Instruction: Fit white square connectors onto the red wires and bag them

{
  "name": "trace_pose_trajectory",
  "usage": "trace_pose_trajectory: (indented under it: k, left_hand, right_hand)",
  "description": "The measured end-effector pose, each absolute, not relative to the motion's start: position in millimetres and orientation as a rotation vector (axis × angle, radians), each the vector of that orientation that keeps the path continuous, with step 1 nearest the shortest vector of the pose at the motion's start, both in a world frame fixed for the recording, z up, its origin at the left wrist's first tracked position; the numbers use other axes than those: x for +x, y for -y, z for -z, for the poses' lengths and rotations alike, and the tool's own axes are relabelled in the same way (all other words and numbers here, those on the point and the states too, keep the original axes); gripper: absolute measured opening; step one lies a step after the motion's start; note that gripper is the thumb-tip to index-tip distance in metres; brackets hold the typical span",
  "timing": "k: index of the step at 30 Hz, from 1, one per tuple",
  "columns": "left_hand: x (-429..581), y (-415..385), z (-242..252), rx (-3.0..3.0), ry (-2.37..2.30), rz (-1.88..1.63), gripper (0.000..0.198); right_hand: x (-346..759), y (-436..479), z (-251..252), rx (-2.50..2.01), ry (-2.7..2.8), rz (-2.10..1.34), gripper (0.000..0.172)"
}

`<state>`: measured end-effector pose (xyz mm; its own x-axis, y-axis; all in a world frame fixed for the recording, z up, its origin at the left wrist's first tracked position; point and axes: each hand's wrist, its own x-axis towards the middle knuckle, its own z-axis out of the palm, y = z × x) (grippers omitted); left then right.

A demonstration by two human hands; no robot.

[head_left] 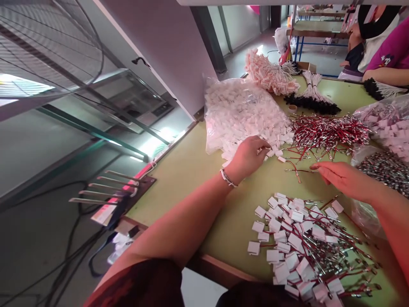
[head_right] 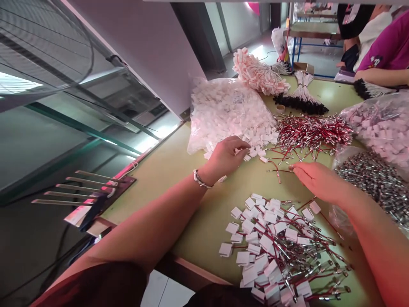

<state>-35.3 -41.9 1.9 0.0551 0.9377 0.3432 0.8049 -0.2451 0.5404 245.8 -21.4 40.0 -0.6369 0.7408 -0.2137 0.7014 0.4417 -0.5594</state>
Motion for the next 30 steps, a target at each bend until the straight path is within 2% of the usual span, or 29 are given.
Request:
trace_pose_trajectory:
  k: [5,8,15,20,23,26,30]
  left_hand:
    - [-46,39,7,2.433,-1.726,-0.503,0.023]
    - [-47,40,9,2.456,-1.722,-0.382,0.026]
    - [-51,37,10,2.495,-1.753,-0.147,0.026]
    - [-47,40,6,2.443,-1.832,-0.236,0.021]
    - [-39,47,0,2.218,-1.857,-0.580,0.019]
    - [-24,56,-4,1.673,-1.586,-0.945,0.024]
    - [-2,63,5,1.023,-1.114,-1.008,0.019]
  right_hand:
    - [237,23,-32,-1.435,2.463,-0.970,0.024]
    - [233,25,-30,-1.502,2.434,-0.983,0.015]
    - [235,23,-17,-1.513,2.331,-0.996,0.017]
    - [233,25,-16,-1.470,2.321,-0.988,0.022]
    - [231,27,-18,-1.479,2.289,-0.966,0.021]
    - [227,32,-21,-1.415,2.294,-0.868,0.021]
    - [220,43,-26,-1.298,2.380,-0.695,0.021]
